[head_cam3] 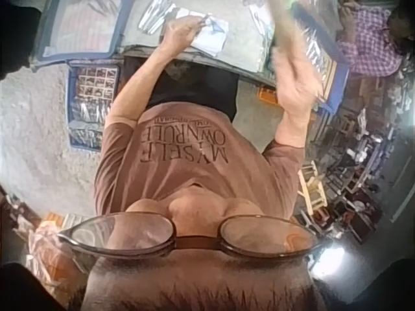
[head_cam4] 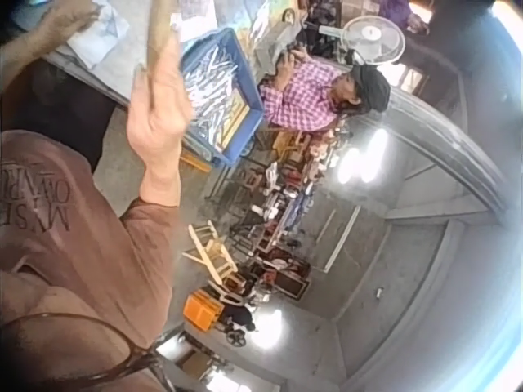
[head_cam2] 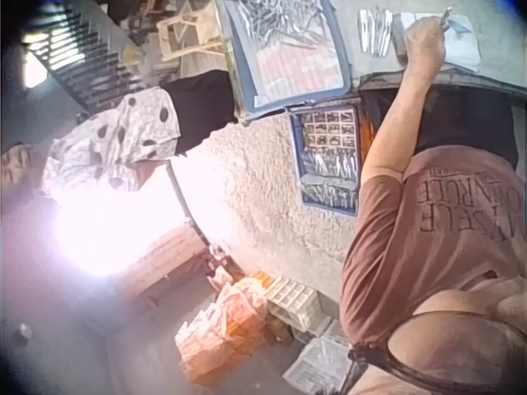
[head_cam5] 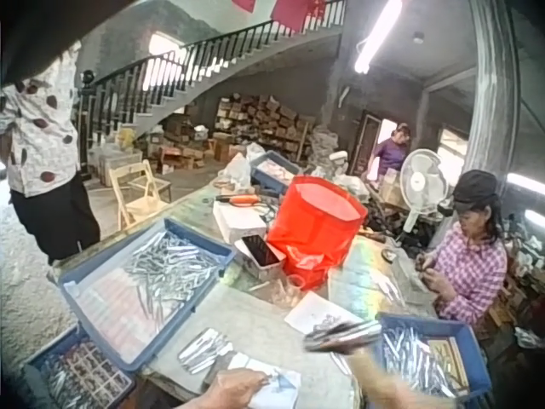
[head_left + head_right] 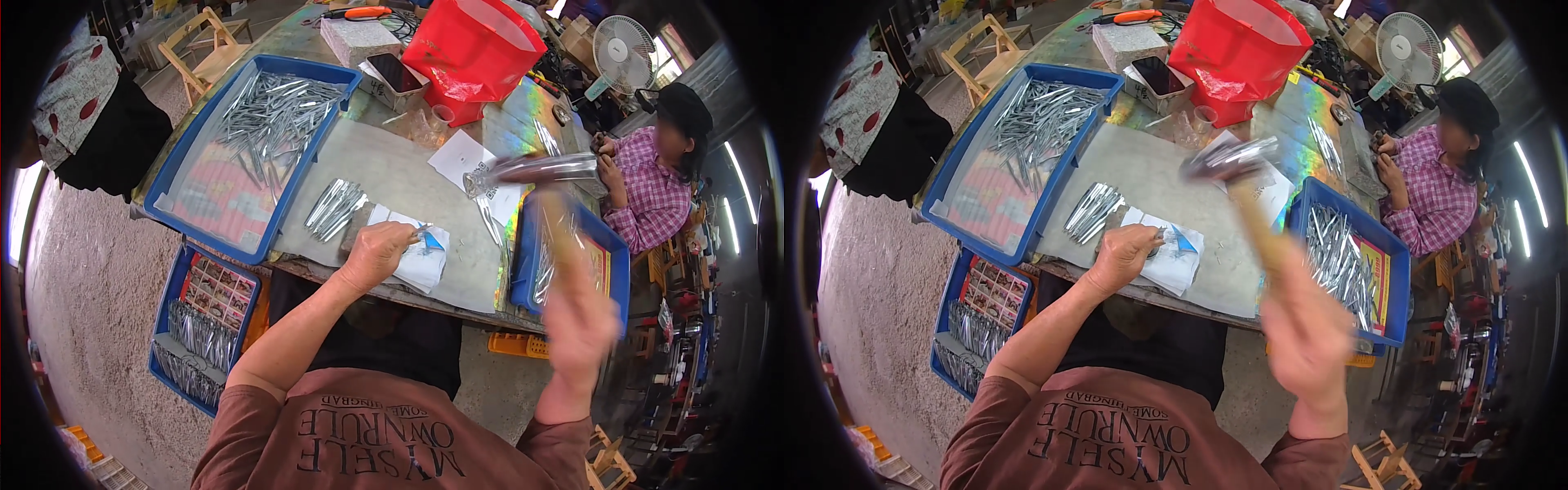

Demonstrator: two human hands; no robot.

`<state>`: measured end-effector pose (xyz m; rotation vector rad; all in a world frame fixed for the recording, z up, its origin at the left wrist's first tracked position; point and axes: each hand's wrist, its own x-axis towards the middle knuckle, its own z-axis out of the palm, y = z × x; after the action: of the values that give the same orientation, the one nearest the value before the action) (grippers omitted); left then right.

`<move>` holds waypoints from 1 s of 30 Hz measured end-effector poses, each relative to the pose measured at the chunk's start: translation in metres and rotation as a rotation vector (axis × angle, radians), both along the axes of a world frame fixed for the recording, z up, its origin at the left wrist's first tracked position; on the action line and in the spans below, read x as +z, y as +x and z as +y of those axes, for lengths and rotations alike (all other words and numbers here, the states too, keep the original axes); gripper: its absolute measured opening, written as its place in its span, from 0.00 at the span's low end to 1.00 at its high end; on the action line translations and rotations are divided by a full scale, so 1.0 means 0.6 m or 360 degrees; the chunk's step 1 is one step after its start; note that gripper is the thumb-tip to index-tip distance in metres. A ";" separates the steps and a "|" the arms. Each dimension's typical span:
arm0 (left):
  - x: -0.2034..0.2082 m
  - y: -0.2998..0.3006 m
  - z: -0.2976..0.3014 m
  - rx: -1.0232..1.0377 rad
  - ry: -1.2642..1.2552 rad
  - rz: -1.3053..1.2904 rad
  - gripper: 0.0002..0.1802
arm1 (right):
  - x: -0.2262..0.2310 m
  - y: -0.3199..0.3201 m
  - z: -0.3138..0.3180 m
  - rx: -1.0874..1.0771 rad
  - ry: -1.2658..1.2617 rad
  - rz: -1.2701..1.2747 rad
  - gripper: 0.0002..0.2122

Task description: The person processes metal strips by taking them from a tray, bending them by hand, and striking them on an anvil using a hammer.

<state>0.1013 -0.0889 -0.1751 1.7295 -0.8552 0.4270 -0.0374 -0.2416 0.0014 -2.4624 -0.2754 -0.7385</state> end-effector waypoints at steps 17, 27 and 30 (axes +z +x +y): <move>-0.011 -0.001 0.000 0.0034 0.0028 -0.0033 0.05 | -0.059 0.022 -0.007 0.0124 -0.0065 0.0439 0.20; 0.000 0.002 0.004 -0.0001 0.0091 -0.0006 0.05 | -0.103 0.041 -0.016 -0.0051 0.1154 0.0953 0.20; 0.014 0.002 0.005 0.0012 0.0058 0.0038 0.04 | -0.140 0.058 -0.015 -0.0082 0.1653 0.1169 0.22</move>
<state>0.1028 -0.0859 -0.1665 1.7685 -0.8438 0.3972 -0.0024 -0.2506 -0.0825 -1.5633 0.3732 0.0821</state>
